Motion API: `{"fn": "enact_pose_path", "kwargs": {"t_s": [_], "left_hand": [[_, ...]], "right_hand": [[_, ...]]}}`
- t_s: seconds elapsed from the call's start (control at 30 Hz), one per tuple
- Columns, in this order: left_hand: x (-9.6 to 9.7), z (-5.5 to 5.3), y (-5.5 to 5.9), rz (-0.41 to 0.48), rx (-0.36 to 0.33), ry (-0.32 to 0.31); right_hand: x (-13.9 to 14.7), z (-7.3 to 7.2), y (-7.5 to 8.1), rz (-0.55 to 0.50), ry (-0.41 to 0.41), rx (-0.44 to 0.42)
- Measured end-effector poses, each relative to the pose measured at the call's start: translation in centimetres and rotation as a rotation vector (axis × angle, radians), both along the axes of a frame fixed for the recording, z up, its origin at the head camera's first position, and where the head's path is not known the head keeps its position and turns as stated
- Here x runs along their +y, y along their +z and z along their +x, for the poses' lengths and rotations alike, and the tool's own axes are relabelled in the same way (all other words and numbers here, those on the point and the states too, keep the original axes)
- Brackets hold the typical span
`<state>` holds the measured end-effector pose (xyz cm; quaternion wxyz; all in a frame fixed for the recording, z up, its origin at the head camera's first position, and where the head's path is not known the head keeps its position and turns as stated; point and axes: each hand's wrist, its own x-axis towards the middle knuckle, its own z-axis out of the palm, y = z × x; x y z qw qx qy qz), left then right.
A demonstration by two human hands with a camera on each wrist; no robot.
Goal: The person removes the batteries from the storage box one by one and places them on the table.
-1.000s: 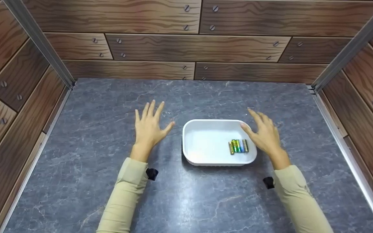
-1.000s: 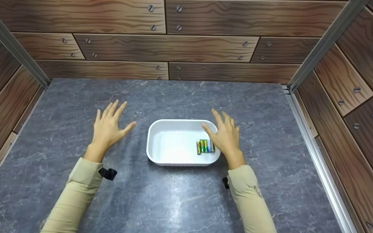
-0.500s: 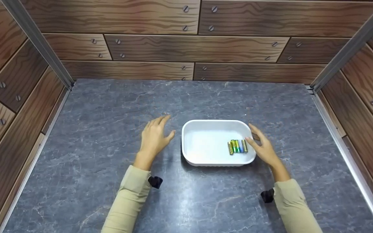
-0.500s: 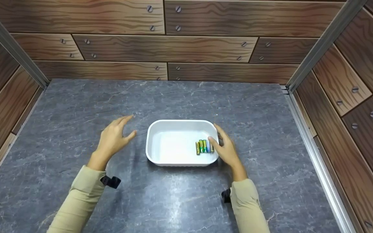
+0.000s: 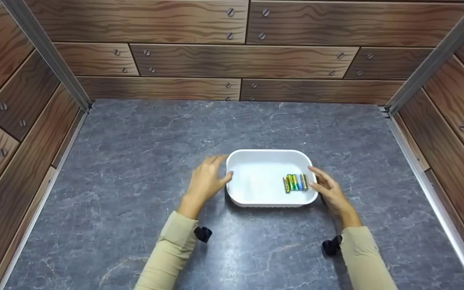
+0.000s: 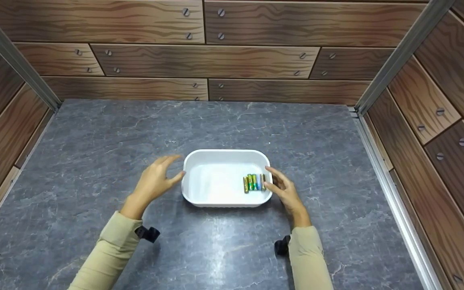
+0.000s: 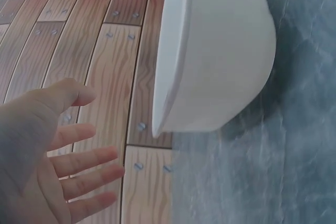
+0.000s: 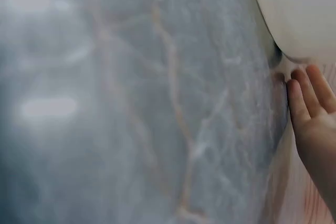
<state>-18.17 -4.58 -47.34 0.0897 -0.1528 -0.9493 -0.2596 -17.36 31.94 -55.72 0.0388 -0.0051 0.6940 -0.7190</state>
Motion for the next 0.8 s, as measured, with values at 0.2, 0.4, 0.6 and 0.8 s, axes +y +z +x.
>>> {"fn": "enact_pose_path", "kwargs": {"t_s": [0.2, 0.4, 0.6, 0.8], "left_hand": [[1.9, 0.4, -0.3, 0.025, -0.017, -0.069], [4.2, 0.6, -0.8, 0.065, -0.029, -0.162], [6.7, 0.5, -1.7, 0.108, -0.094, -0.251], [8.8, 0.1, -2.5, 0.070, -0.174, -0.275]], "right_hand": [[0.2, -0.3, -0.5, -0.081, 0.041, 0.012], [0.4, 0.0, -0.6, -0.125, 0.096, -0.008], [0.6, 0.2, -0.5, -0.129, 0.136, -0.050], [0.5, 0.2, -0.5, -0.145, 0.156, -0.050]]}}
